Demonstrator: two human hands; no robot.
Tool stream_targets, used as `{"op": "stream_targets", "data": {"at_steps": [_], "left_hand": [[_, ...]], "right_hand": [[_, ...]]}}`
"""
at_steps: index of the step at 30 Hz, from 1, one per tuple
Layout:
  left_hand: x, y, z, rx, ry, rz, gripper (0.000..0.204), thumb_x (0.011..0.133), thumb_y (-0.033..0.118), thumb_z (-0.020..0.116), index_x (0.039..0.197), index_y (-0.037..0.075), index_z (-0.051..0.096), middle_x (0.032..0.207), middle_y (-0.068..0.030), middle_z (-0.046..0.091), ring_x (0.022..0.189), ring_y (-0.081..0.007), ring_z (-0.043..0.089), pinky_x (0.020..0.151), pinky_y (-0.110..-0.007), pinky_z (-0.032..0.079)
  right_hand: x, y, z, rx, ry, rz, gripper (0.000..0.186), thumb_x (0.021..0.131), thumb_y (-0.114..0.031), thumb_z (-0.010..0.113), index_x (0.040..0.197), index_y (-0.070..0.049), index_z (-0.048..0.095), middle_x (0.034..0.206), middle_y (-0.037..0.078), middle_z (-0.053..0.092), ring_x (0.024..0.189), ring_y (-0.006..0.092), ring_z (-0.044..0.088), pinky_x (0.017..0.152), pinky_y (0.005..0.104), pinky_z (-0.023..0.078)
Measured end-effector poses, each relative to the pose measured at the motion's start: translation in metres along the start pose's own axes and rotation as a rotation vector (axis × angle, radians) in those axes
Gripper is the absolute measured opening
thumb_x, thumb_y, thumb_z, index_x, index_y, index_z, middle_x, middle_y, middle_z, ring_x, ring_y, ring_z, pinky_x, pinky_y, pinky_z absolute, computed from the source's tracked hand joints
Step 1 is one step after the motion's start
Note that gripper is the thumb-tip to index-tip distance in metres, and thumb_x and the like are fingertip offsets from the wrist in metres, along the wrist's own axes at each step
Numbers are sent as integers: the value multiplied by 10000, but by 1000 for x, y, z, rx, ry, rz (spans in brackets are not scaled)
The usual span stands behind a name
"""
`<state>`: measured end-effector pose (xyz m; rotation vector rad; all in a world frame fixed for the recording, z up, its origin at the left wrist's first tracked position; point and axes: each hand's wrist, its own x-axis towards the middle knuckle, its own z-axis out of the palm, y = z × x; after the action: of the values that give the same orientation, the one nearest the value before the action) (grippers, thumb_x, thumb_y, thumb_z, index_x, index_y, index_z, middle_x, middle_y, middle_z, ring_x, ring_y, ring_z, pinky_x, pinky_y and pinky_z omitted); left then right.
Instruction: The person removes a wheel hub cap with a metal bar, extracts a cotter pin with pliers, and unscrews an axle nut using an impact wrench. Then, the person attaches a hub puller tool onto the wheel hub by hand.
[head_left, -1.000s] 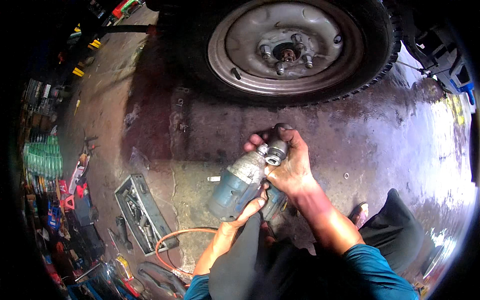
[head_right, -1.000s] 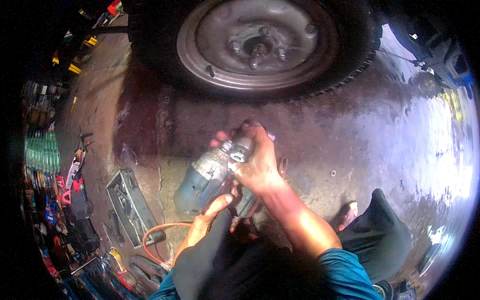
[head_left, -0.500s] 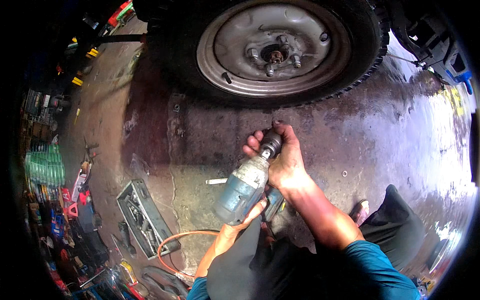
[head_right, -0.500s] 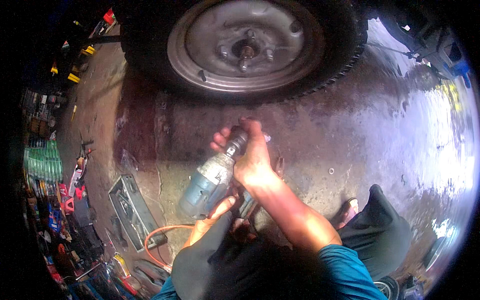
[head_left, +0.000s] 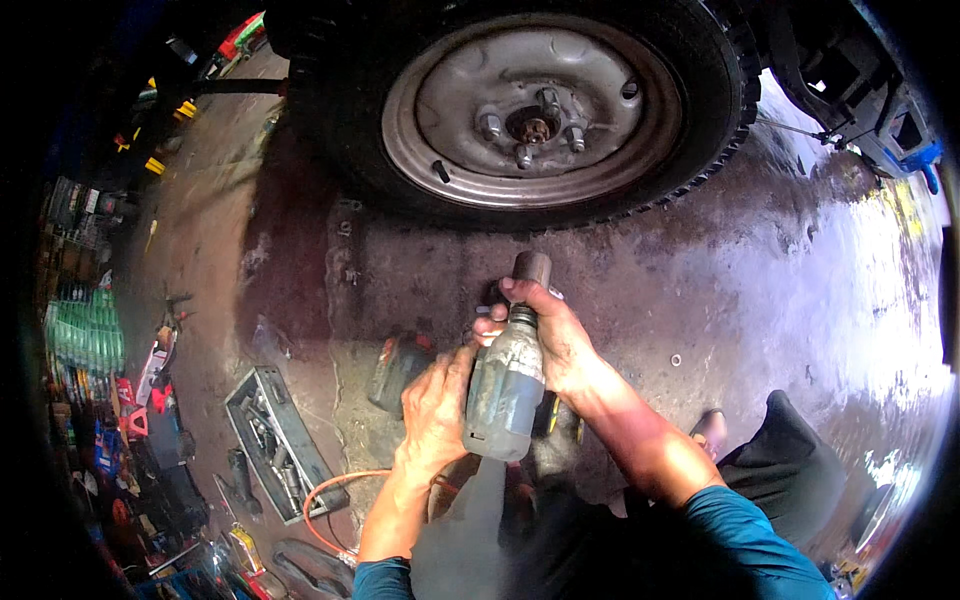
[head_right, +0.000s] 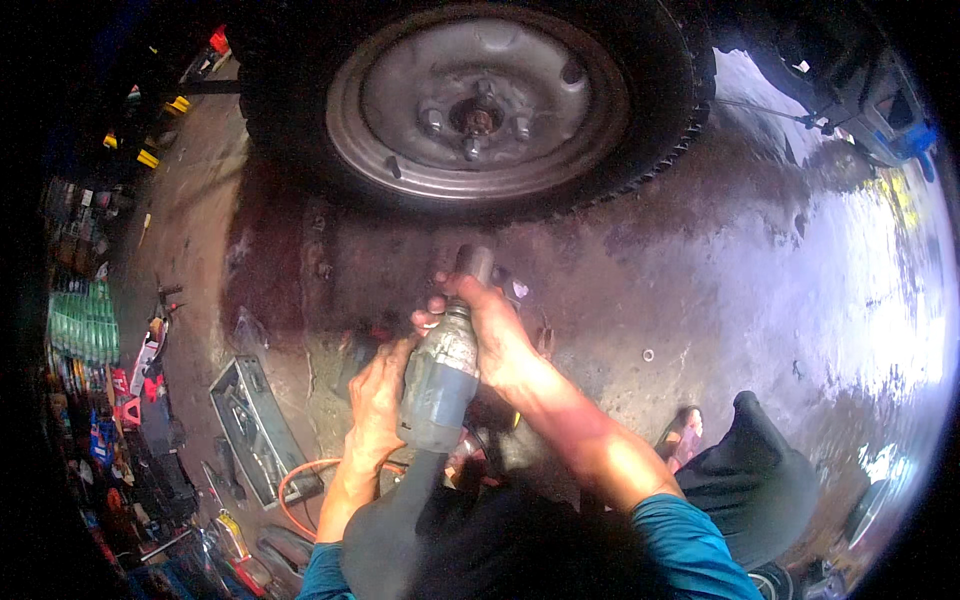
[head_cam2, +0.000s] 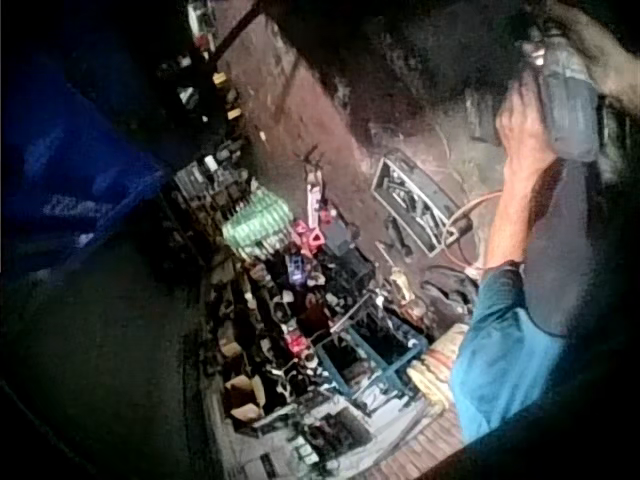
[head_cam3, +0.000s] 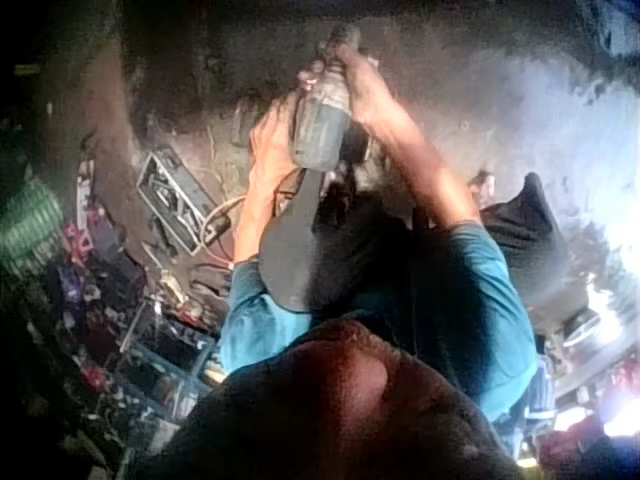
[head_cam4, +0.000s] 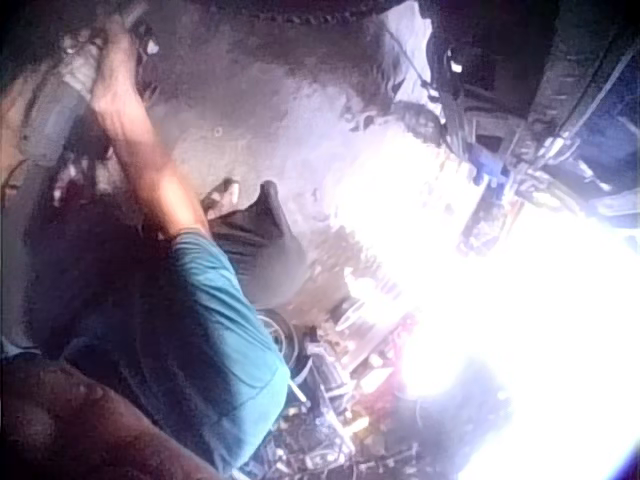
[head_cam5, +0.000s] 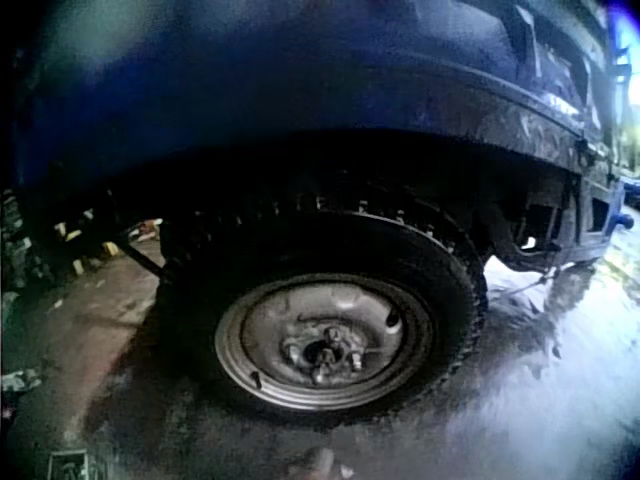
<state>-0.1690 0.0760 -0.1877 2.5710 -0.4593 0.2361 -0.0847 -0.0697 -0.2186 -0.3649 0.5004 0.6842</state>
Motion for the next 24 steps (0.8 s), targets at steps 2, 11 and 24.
{"op": "stream_targets", "data": {"at_steps": [2, 11, 24], "left_hand": [[2, -1, 13, -147, 129, -26, 593, 622, 152, 692, 1144, -28, 475, 965, -201, 576, 831, -362, 598, 717, -407, 495], [41, -11, 98, -562, 315, -251, 286, 728, 107, 683, 990, 55, 581, 827, -59, 613, 761, -201, 594, 661, -346, 488], [80, -11, 80, -525, 83, -363, 574, 624, 233, 742, 1106, 33, 504, 991, -153, 570, 876, -307, 580, 785, -370, 484]], "right_hand": [[-1, -5, 2, 75, -79, 95, 140, 859, -215, 545, 861, -80, 512, 728, 92, 560, 768, 313, 630, 680, 435, 543], [31, -70, 43, -231, -230, 46, 160, 803, -219, 602, 883, -95, 538, 801, 125, 626, 775, 306, 631, 755, 477, 516], [65, -103, 22, -63, -479, 66, 225, 767, -229, 566, 881, -44, 509, 760, 142, 595, 733, 321, 625, 699, 429, 531]]}}
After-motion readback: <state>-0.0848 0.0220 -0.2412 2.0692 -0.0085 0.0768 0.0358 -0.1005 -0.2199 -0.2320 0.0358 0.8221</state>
